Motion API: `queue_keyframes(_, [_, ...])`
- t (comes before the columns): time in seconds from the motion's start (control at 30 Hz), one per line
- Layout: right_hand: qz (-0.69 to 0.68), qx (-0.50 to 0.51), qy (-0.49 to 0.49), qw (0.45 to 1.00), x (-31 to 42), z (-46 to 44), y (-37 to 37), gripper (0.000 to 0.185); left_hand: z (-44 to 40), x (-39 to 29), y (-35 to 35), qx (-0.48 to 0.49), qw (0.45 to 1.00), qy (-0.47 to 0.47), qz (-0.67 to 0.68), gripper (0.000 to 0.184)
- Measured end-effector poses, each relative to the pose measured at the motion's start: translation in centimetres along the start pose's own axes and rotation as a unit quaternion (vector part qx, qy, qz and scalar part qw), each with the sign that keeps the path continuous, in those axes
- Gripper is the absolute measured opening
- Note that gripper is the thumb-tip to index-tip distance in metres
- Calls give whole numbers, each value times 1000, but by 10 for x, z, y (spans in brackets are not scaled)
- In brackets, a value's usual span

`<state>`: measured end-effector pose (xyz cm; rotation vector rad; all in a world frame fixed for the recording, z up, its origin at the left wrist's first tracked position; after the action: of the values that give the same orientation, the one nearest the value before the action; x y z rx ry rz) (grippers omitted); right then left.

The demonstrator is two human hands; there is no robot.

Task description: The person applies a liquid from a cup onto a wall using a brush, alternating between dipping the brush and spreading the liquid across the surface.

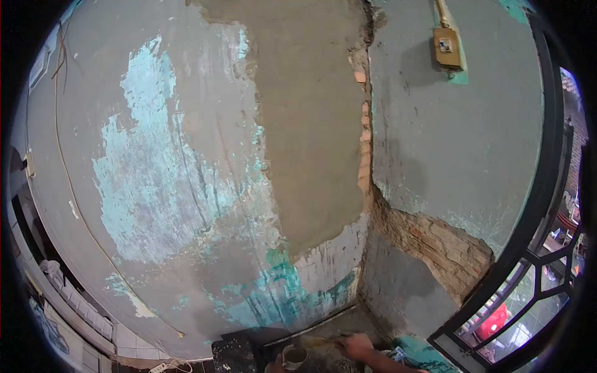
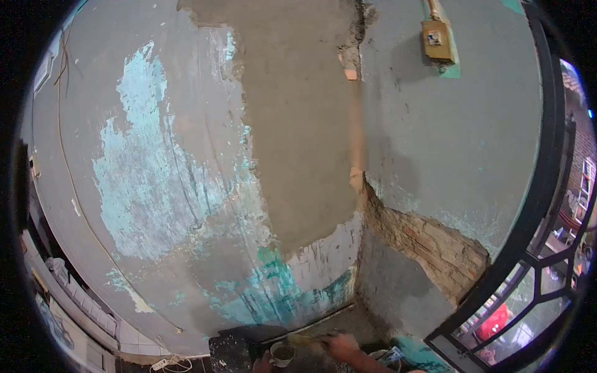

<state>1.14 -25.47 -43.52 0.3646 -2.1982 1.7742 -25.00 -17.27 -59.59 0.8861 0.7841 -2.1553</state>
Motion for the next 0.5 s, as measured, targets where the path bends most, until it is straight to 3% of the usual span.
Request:
queue_keyframes(0.03, [35, -24, -66, 997, 12, -2, -3, 23, -7, 4, 13, 16, 998, -33, 41, 52])
queue_keyframes(0.07, [74, 19, -89, 993, 17, -3, 7, 23, -26, 4, 16, -6, 994, 29, -104, 51])
queue_keyframes(0.13, [148, 107, -138, 974, 27, 3, 23, 23, -74, 20, 36, -48, 911, 151, -381, 57])
queue_keyframes(0.23, [152, 235, -53, 959, 33, 21, -2, 21, -90, 19, 66, -93, 942, 237, -217, 54])
queue_keyframes(0.3, [144, 161, -70, 974, 26, 33, -25, 20, -35, -15, 76, -65, 971, 179, -146, 53])
queue_keyframes(0.37, [148, 127, -69, 978, 16, 45, -44, 19, -7, -43, 83, -31, 986, 56, -157, 56])
queue_keyframes(0.43, [162, 133, -48, 977, 4, 56, -61, 19, 8, -62, 93, -76, 958, 156, -228, 62])
queue_keyframes(0.5, [167, 124, -66, 976, 13, 61, -78, 19, 18, -71, 108, -55, 950, 186, -246, 64])
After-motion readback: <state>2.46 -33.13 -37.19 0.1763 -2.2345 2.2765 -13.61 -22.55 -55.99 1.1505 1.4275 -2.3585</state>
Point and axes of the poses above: each hand's wrist, its own z-axis away from the middle knuckle, its own y-axis out of the palm, x = y × z, the point moved 10 cm from there along -z, towards the middle knuckle, and after that the axes turned 1 degree about x, right-handed, at the moved point
